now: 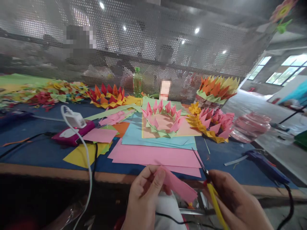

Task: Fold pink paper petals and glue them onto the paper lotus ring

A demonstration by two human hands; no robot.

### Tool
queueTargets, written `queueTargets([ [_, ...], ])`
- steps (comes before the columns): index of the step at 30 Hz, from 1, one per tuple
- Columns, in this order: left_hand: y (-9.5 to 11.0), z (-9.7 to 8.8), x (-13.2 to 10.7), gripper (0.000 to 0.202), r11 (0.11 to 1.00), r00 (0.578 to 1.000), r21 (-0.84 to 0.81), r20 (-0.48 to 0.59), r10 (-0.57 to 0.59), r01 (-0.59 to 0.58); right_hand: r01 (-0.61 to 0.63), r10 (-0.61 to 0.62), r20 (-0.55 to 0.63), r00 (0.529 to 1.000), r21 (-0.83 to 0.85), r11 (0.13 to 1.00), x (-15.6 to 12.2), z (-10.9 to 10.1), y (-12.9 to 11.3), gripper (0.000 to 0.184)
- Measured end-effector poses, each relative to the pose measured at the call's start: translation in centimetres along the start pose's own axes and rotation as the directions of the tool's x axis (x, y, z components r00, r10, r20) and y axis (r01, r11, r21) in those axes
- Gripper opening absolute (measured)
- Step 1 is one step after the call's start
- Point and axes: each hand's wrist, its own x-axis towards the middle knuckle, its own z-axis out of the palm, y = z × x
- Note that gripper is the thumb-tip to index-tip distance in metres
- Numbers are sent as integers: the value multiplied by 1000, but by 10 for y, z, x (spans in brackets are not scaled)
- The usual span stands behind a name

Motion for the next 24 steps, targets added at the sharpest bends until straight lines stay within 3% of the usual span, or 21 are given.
queueTargets([
  [3, 0, -3, 1, 31, 999, 1000, -39, -14, 20, -21, 96, -116, -75, 990, -234, 968, 22, -9, 9, 32],
  [6, 2, -4, 1, 25, 994, 999, -101, 8, 44, -43, 78, -152, -132, 980, -447, 891, 45, -9, 19, 28],
  [8, 4, -4, 1, 22, 989, 997, -135, 31, 71, -66, 78, -171, -141, 975, -502, 861, 60, -6, 27, 26],
  [15, 9, -3, 4, 21, 986, 994, -122, -23, 108, -110, 187, -285, -148, 947, -470, 863, 89, 5, 49, 26],
  [19, 6, -5, 9, 19, 989, 997, -122, -6, 80, -81, 267, -363, -171, 916, -417, 869, 72, 4, 24, 26],
  [21, 5, -5, 11, 18, 990, 998, -123, 11, 64, -62, 359, -389, -60, 919, -278, 891, 59, 4, 4, 21],
  [24, 9, -3, 11, 16, 993, 999, -109, 21, 50, -48, 467, -461, 77, 884, -106, 878, 46, 8, -21, 25],
])
